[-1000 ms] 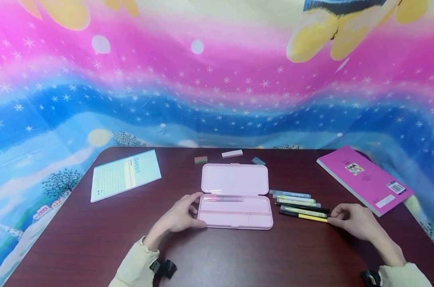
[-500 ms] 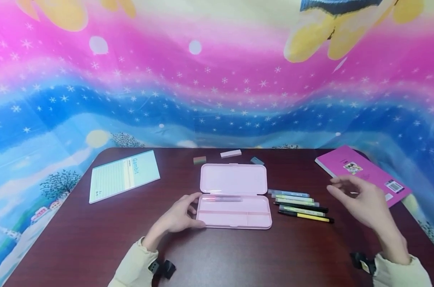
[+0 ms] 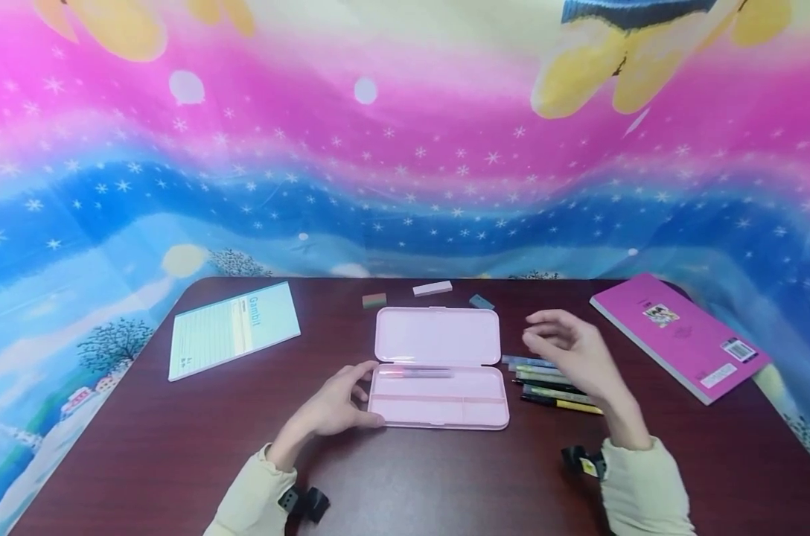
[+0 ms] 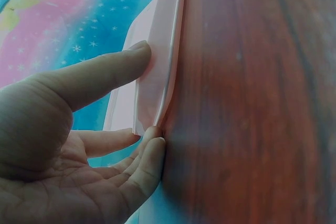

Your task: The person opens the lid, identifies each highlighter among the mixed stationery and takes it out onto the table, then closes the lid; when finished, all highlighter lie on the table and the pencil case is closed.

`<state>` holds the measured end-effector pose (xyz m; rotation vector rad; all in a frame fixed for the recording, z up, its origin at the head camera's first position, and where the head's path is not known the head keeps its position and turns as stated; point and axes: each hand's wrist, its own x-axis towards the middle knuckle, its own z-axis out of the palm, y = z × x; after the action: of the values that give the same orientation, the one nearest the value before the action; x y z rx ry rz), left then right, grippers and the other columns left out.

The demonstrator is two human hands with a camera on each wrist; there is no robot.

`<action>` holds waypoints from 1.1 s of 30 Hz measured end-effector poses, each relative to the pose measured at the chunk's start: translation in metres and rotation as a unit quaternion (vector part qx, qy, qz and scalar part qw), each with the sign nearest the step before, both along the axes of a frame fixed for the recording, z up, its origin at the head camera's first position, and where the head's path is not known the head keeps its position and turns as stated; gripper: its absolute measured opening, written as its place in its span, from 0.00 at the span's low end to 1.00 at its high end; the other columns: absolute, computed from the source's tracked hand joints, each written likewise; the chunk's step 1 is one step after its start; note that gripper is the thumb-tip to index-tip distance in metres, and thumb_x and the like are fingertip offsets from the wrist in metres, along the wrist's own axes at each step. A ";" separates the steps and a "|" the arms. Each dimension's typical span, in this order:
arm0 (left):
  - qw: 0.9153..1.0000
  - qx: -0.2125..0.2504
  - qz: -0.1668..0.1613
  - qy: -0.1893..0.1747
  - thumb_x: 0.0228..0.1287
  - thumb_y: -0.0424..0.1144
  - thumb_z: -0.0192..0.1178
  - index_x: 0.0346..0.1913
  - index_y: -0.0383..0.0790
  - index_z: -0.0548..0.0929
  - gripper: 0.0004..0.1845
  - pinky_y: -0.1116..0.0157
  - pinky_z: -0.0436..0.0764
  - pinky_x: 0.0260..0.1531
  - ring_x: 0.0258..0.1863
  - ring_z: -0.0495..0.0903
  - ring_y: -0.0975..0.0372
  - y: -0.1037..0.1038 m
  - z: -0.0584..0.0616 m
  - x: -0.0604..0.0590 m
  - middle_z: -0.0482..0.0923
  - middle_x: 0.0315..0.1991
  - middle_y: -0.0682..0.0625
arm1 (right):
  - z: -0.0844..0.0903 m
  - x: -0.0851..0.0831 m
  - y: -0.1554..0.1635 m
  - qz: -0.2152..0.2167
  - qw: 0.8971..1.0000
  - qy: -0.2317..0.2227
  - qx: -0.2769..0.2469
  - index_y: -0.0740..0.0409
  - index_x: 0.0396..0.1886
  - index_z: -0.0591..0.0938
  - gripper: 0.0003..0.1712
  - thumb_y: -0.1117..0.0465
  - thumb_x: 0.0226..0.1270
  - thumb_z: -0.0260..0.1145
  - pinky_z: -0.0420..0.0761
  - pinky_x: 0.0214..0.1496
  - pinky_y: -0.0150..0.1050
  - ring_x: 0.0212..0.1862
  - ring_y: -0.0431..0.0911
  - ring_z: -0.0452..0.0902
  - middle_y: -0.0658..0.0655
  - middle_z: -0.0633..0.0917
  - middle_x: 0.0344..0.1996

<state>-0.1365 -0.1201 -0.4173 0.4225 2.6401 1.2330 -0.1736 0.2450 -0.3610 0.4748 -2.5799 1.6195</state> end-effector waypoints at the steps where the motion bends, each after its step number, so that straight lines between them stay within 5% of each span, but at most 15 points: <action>1: 1.000 0.000 -0.001 0.000 0.44 0.39 0.77 0.65 0.32 0.67 0.44 0.63 0.73 0.39 0.37 0.75 0.59 0.000 0.000 0.000 0.70 0.50 0.41 | -0.002 -0.002 -0.006 0.003 1.000 0.001 0.005 0.61 0.51 0.78 0.15 0.63 0.67 0.64 0.81 0.39 0.33 0.37 0.39 0.84 0.53 0.85 0.40; 5: 1.000 0.000 -0.002 0.002 0.44 0.39 0.77 0.65 0.31 0.66 0.45 0.64 0.74 0.39 0.37 0.75 0.59 0.000 0.001 -0.001 0.70 0.51 0.41 | -0.008 -0.008 -0.029 0.019 0.999 -0.009 0.025 0.68 0.50 0.78 0.17 0.62 0.66 0.66 0.81 0.39 0.37 0.39 0.43 0.84 0.65 0.83 0.41; 11: 1.000 -0.001 0.000 0.001 0.44 0.39 0.77 0.65 0.31 0.66 0.45 0.64 0.73 0.39 0.38 0.75 0.59 0.000 0.001 -0.001 0.70 0.50 0.42 | -0.014 -0.015 -0.054 0.037 0.998 -0.019 0.038 0.68 0.48 0.80 0.17 0.62 0.62 0.69 0.82 0.37 0.39 0.38 0.50 0.83 0.62 0.84 0.39; 24: 1.000 -0.001 -0.003 -0.003 0.43 0.39 0.77 0.65 0.33 0.67 0.44 0.64 0.73 0.40 0.37 0.75 0.60 0.001 0.000 -0.001 0.70 0.50 0.43 | -0.026 -0.016 -0.094 0.077 0.987 0.034 0.135 0.63 0.39 0.83 0.12 0.63 0.57 0.72 0.81 0.38 0.40 0.34 0.46 0.82 0.55 0.86 0.33; 33: 1.000 -0.007 0.004 -0.006 0.43 0.40 0.77 0.64 0.35 0.68 0.43 0.64 0.73 0.38 0.36 0.74 0.61 0.001 -0.001 -0.002 0.70 0.49 0.43 | -0.030 -0.011 -0.100 0.105 0.972 0.004 0.209 0.59 0.34 0.85 0.07 0.64 0.55 0.73 0.78 0.38 0.40 0.31 0.42 0.77 0.50 0.85 0.30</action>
<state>-0.1385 -0.1193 -0.4183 0.4025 2.6408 1.2149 -0.1846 0.1447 -0.3911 0.7996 -2.9530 1.1018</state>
